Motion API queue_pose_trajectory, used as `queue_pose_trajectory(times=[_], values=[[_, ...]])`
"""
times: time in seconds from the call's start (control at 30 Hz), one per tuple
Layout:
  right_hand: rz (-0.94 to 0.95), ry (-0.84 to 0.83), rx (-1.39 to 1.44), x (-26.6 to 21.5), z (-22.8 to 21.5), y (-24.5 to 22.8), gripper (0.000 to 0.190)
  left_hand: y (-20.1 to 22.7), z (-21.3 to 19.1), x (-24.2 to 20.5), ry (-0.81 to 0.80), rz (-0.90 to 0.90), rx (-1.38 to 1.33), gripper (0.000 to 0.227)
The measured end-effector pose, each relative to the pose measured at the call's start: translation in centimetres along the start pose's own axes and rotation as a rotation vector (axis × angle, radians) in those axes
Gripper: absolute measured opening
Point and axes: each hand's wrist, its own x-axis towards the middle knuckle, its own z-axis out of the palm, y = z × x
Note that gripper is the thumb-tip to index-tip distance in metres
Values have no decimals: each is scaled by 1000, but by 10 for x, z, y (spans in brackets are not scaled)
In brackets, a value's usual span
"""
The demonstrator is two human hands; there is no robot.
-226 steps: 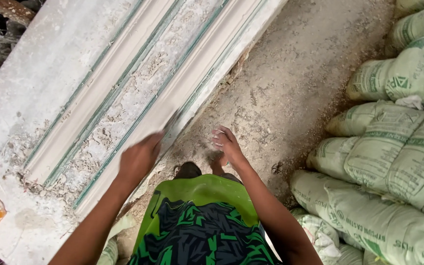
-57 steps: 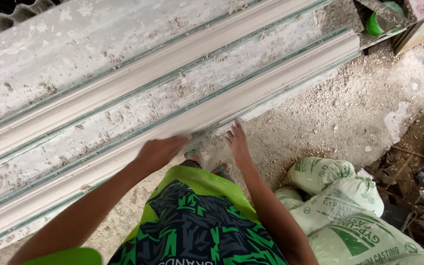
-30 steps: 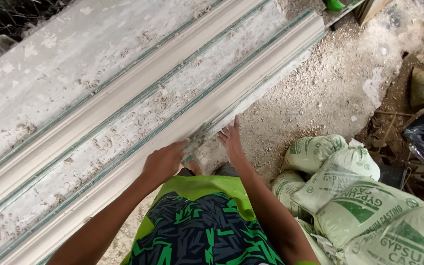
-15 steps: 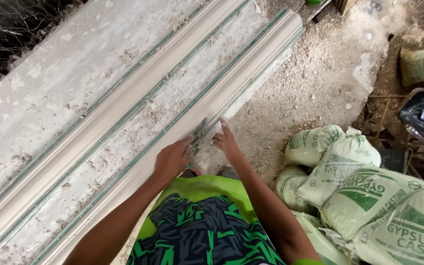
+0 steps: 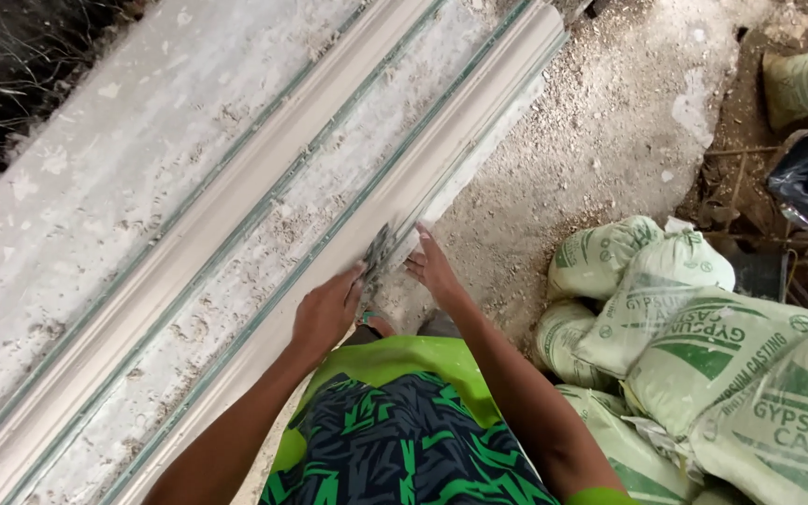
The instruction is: The person scrapes dust and debris from several long white mouldings using a metal scraper, then sweeps the surface with a green brush. The work is performed on a cluttered workbench in a workshop-like setting.
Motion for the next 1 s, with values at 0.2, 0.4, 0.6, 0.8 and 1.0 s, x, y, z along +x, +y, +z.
queue_pose_trajectory(times=[0.2,0.4,0.6,0.8,1.0], values=[[0,-15,10,-11,7,-9,72,12,4,22,-17,35,36,45],[-1,-18,19,-2,0,2,73,5,-4,8,-46,-63,54,48],[19,-5,70,-12,9,-10,78,13,-5,17,-34,-33,8,48],[5,-26,49,-23,12,-17,76,30,-9,26,-45,-64,53,49],[-58,-43,49,-24,16,-15,75,31,7,39,6,-12,141,47]])
